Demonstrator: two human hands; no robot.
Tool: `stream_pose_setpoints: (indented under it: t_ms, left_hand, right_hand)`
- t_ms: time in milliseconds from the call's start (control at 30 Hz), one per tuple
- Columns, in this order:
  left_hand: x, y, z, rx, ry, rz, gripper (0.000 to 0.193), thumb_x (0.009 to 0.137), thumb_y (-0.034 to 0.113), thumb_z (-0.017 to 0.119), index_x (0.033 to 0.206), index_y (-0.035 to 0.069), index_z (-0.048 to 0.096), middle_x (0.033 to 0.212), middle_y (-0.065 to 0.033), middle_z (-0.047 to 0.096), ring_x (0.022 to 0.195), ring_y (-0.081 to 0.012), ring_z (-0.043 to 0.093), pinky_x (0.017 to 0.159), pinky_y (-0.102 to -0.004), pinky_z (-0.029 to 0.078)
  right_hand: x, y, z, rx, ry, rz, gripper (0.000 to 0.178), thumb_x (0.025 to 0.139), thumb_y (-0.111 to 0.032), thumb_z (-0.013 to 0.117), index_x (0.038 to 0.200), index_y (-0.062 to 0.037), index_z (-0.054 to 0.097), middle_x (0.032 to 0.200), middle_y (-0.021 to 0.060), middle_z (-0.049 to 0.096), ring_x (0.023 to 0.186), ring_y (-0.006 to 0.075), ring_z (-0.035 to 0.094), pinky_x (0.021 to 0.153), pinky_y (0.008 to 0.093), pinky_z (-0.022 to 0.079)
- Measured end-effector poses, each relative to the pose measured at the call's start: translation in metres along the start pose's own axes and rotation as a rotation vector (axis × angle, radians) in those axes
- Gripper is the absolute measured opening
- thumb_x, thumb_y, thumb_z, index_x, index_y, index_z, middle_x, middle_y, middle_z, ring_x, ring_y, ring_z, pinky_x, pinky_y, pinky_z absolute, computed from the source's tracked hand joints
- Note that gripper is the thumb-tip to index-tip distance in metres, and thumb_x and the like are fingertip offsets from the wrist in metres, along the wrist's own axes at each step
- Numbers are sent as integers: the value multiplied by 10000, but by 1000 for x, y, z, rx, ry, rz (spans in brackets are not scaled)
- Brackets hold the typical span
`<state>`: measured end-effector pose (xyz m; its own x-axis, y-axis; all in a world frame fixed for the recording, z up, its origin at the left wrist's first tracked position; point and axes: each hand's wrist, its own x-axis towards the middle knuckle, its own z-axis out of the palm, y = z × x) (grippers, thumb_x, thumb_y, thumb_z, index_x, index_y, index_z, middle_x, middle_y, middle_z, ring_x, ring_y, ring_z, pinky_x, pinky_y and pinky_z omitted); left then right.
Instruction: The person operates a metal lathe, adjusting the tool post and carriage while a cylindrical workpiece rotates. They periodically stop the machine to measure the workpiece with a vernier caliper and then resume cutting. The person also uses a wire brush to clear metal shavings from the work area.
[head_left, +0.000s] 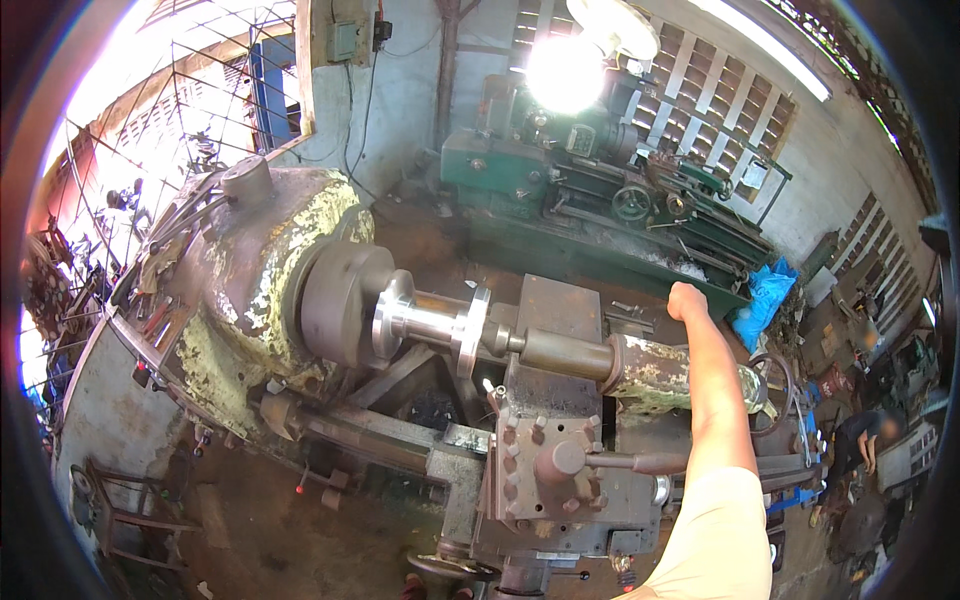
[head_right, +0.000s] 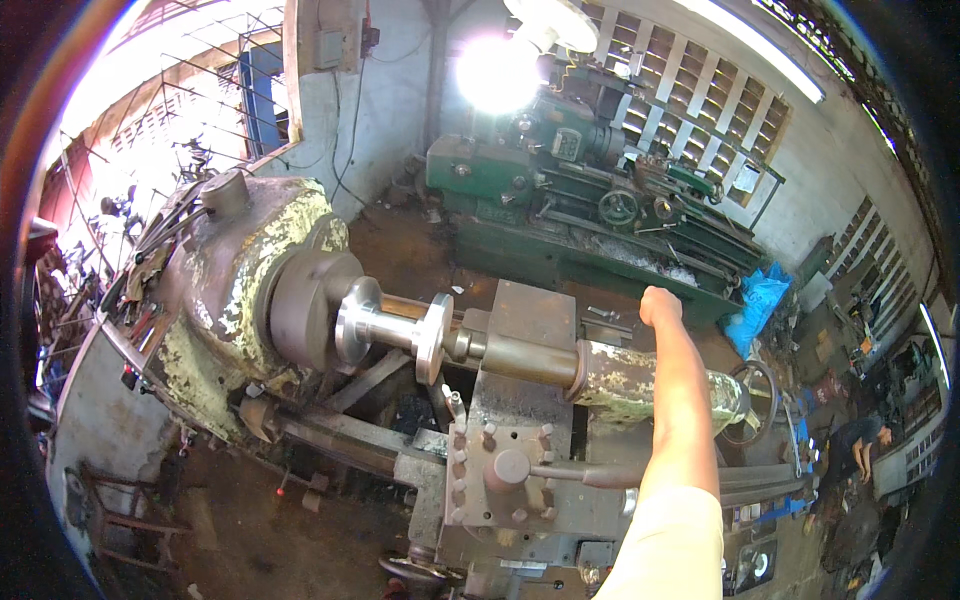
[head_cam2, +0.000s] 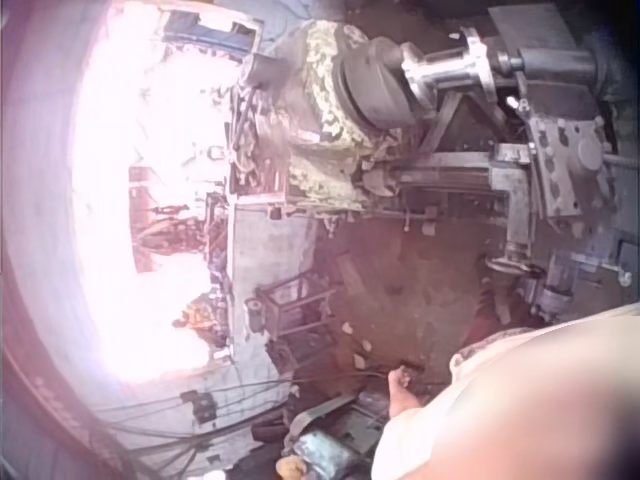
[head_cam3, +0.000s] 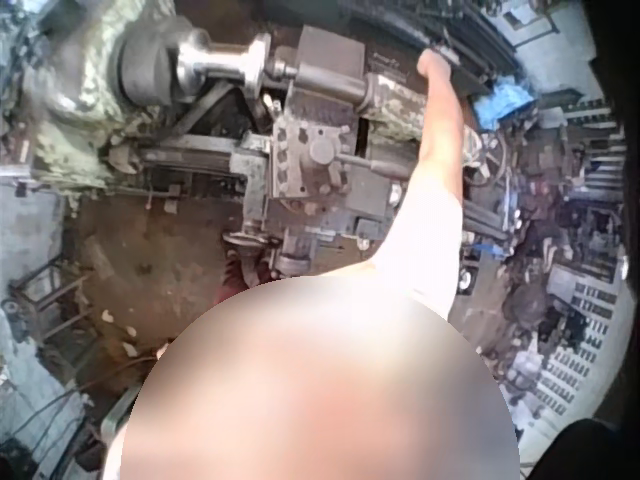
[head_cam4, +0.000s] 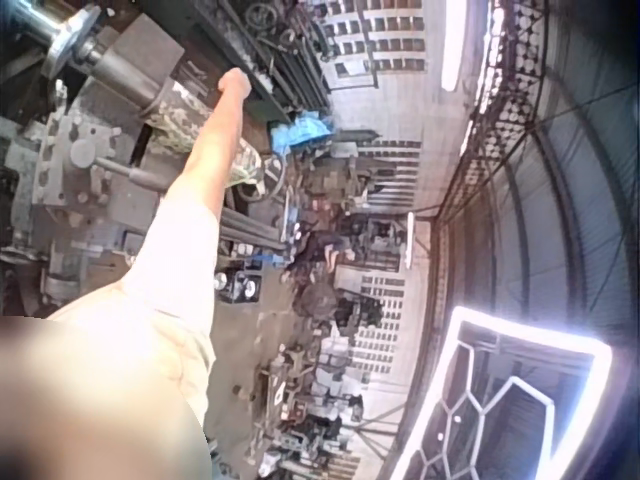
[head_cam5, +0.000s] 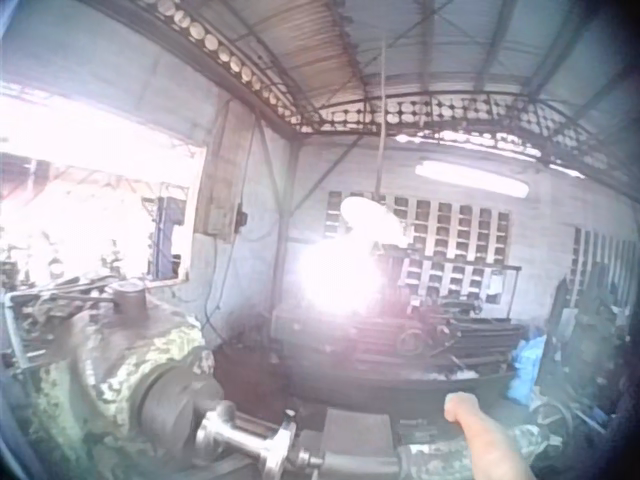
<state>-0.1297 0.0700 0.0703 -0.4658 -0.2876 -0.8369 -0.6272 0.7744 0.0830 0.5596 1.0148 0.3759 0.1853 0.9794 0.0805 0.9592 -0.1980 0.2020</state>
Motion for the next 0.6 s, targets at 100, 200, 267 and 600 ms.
stream_pose_setpoints:
  t_ms: [100,200,267,600]
  left_hand:
    - [-10,-13,-1,-45,14,-7,256,985,358,525,937,109,555,632,-13,461,439,-174,423,366,-308,303]
    - [-10,-3,10,-53,-14,1,258,986,355,518,991,104,581,647,-14,472,454,-175,433,369,-305,309]
    - [-4,18,23,-24,-77,-14,258,987,341,510,1062,108,591,664,-16,484,470,-173,443,374,-303,322]
    - [12,128,107,281,-169,227,292,1000,215,455,1213,115,629,778,-34,594,503,-164,497,412,-293,412]
  right_hand:
    - [10,-4,2,299,291,223,212,841,-118,571,967,-33,718,1068,232,685,1022,386,666,865,472,543]
    - [15,7,-17,364,398,158,214,849,-132,561,944,-8,707,1002,266,679,988,419,658,856,505,530]
    - [11,18,-28,365,382,136,217,845,-128,558,944,-1,703,1006,263,679,989,415,657,860,505,527]
    - [-39,81,-31,222,192,127,195,840,-139,581,922,-35,723,1008,240,685,986,390,659,861,483,531]
